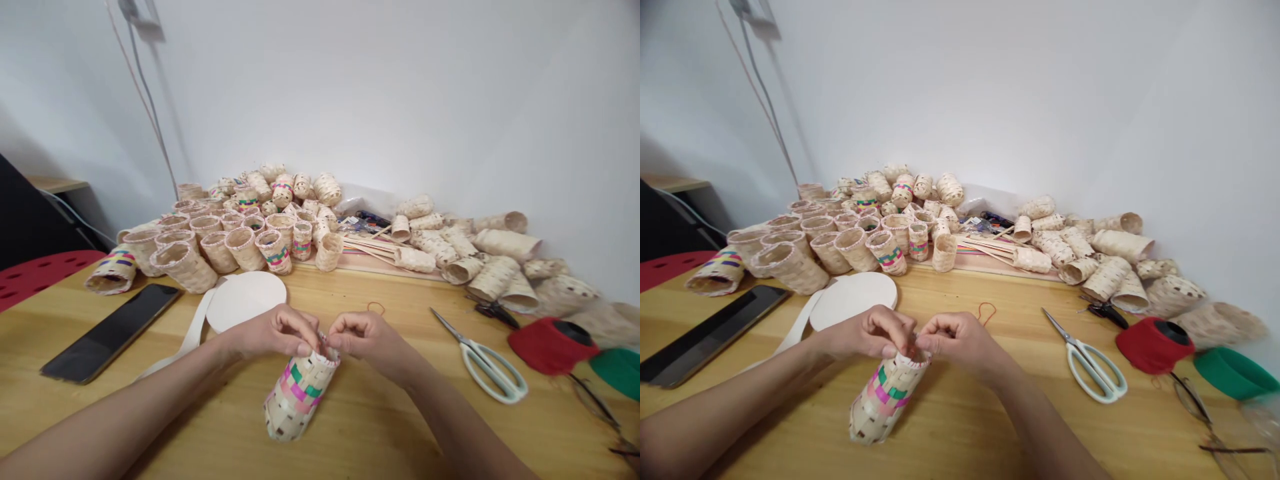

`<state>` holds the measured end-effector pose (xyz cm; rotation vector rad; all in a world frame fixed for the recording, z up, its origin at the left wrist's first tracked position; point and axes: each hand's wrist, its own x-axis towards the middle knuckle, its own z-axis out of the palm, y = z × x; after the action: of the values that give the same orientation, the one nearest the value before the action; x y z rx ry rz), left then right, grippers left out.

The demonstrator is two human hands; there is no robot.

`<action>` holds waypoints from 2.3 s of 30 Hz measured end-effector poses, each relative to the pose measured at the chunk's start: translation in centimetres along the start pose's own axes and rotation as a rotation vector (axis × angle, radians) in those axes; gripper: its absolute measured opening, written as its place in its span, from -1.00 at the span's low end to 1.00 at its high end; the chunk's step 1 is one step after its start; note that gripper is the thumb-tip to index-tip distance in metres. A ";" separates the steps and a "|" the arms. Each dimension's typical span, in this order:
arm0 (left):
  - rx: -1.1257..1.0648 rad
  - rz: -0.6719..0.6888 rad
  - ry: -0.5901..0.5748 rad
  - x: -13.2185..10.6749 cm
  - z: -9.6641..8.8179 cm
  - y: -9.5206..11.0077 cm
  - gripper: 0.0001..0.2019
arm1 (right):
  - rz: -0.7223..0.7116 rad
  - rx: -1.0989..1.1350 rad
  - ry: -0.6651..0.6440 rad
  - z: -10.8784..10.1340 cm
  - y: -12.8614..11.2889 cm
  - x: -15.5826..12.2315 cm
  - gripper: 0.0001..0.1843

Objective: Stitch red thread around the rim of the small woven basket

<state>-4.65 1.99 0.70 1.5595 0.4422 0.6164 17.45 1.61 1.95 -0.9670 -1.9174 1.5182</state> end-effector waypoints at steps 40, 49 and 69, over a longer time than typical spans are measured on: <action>0.731 0.096 0.987 0.9 1.8 0.7 -0.73 | -0.655 -0.884 0.526 2.2 -0.4 -0.9 -0.80; 0.306 0.024 0.911 1.3 0.9 -0.5 -0.62 | -0.607 -1.038 0.367 2.1 0.7 -0.5 -0.71; 0.643 0.188 0.798 1.0 2.4 0.4 -0.82 | -0.345 -0.574 0.433 1.2 0.1 -0.2 -0.86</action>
<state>-2.46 0.69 1.18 1.9243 1.1887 1.3454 16.71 0.75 1.53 -1.0177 -2.0780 0.5115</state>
